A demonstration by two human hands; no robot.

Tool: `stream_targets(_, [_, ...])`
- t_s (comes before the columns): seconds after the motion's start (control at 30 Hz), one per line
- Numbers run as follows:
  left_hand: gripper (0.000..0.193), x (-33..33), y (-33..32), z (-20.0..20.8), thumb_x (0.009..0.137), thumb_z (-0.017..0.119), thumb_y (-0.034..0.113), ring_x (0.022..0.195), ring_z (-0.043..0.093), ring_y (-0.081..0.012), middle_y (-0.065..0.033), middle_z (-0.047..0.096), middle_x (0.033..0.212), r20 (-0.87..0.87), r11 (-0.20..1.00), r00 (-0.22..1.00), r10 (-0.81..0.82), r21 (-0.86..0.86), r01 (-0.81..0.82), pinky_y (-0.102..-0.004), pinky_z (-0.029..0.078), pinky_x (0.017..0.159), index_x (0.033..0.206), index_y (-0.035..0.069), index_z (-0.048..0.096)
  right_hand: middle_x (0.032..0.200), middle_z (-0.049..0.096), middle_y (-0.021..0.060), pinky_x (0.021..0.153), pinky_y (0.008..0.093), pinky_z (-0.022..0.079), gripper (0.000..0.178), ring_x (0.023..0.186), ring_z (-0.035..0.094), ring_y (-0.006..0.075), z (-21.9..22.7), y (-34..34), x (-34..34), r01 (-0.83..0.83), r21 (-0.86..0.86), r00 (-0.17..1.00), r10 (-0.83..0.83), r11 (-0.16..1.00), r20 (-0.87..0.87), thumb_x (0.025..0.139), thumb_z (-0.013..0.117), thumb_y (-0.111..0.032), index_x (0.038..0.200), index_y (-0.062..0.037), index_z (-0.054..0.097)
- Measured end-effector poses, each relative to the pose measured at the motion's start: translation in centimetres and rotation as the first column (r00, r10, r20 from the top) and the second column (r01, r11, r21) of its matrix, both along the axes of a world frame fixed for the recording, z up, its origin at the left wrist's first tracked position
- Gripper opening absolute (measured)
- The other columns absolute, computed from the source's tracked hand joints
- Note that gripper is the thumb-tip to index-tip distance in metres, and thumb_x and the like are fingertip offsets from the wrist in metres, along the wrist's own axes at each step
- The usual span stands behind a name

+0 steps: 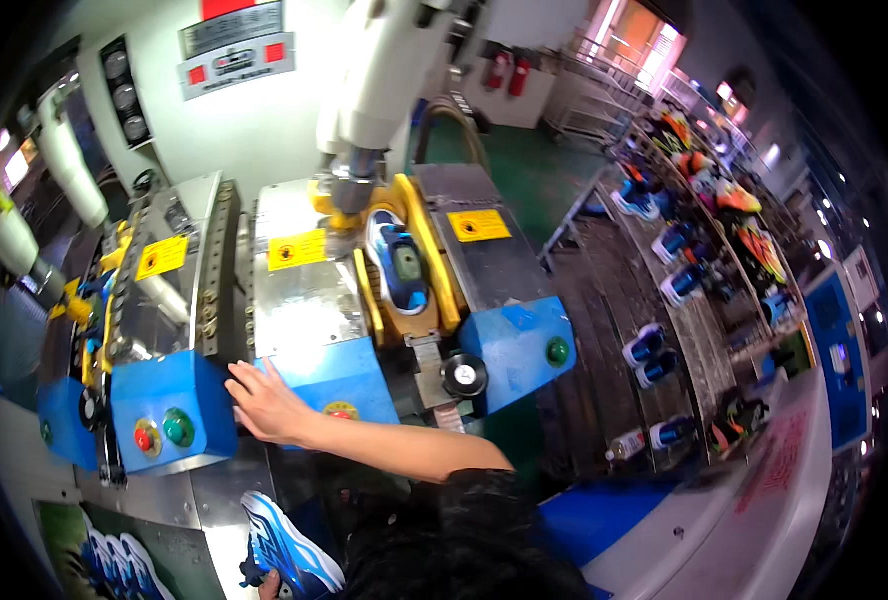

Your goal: The person operates a lasting machine by placing a shoe on a mechanical last, pressing control buttons to activate the press, removing the shoe, and then placing it onto a conveyor belt.

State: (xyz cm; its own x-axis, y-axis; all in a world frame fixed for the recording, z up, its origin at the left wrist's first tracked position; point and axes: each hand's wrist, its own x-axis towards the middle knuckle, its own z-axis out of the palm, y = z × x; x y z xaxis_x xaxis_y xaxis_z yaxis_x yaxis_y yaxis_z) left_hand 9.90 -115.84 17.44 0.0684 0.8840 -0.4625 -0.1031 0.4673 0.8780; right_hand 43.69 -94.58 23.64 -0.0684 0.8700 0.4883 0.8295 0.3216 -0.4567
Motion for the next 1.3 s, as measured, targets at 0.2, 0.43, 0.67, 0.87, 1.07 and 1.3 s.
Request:
stream_targets(0.2, [0.047, 0.4, -3.2, 7.0, 0.083, 0.065, 0.008, 0.094, 0.069, -0.0258, -0.0163, 0.066, 0.111, 0.191, 0.847, 0.829, 0.525, -0.213, -0.487, -0.038, 0.057, 0.087, 0.127, -0.004, 0.053, 0.107, 0.068, 0.014, 0.1, 0.0449, 0.05, 0.026, 0.103, 0.065, 0.0314, -1.8, -12.5, -11.9, -0.389, -0.028, 0.81, 0.327, 0.921, -0.487, 0.084, 0.068, -0.006, 0.109, 0.0007, 0.065])
stream_targets(0.43, [0.077, -8.1, -9.8, 1.9, 0.077, 0.081, 0.017, 0.116, 0.054, -0.0246, -0.0119, 0.055, 0.123, -0.355, 0.712, 0.62, 0.699, 0.271, -0.647, -0.0398, 0.044, 0.102, 0.139, 0.001, 0.038, 0.094, 0.067, 0.0003, 0.068, 0.0198, 0.047, 0.011, 0.079, 0.059, 0.004, -4.7, -23.1, -17.5, -0.76, -0.473, 0.475, -0.114, 0.447, -0.872, 0.094, 0.062, -0.003, 0.101, 0.0011, 0.069])
stream_targets(0.67, [0.105, -13.6, -13.9, -4.4, 0.076, 0.081, 0.034, 0.138, 0.038, -0.0361, -0.0269, 0.042, 0.142, -0.62, 0.844, 0.665, 0.417, -0.006, -0.536, -0.0412, 0.031, 0.114, 0.15, -0.006, 0.018, 0.148, 0.038, 0.0181, 0.113, 0.0471, 0.032, 0.08, 0.141, 0.035, 0.0295, -5.2, -18.7, -23.9, -0.773, -0.608, 0.62, 0.019, 0.181, -0.784, 0.08, 0.072, -0.006, 0.149, -0.004, 0.031])
stream_targets(0.87, [0.088, -22.9, -23.0, -2.5, 0.076, 0.083, 0.022, 0.128, 0.045, -0.0338, -0.0215, 0.047, 0.137, -0.789, 0.454, 0.056, 0.612, 0.293, -0.841, -0.0406, 0.034, 0.111, 0.142, -0.007, 0.033, 0.151, 0.03, 0.0312, 0.115, 0.0402, 0.029, 0.101, 0.141, 0.033, 0.0407, -9.4, -26.5, -39.2, -0.436, -0.843, 0.893, 0.267, 0.316, -0.362, 0.075, 0.078, -0.016, 0.15, 0.0092, 0.015])
stream_targets(1.07, [0.07, -33.5, -27.4, -7.6, 0.079, 0.082, 0.013, 0.115, 0.054, -0.0224, -0.0091, 0.055, 0.128, -0.424, 0.493, 0.404, 0.81, 0.12, -0.862, -0.0382, 0.044, 0.1, 0.137, 0.004, 0.045, 0.122, 0.057, 0.0241, 0.102, 0.0412, 0.043, 0.08, 0.118, 0.056, 0.0364, -8.1, -24.5, -44.9, -0.516, -0.823, 0.855, 0.087, 0.238, -0.511, 0.077, 0.072, -0.012, 0.142, 0.0052, 0.03])
stream_targets(1.3, [0.072, -37.4, -19.4, 3.5, 0.082, 0.07, 0.003, 0.114, 0.058, -0.0296, -0.0139, 0.054, 0.13, -0.026, 0.801, 0.813, 0.582, -0.154, -0.578, -0.0434, 0.049, 0.099, 0.146, 0.003, 0.037, 0.112, 0.06, 0.0117, 0.095, 0.032, 0.047, 0.074, 0.103, 0.058, 0.0193, 4.2, -23.0, -40.8, -0.718, -0.627, 0.537, -0.332, 0.304, -0.776, 0.078, 0.077, -0.013, 0.138, 0.0048, 0.036])
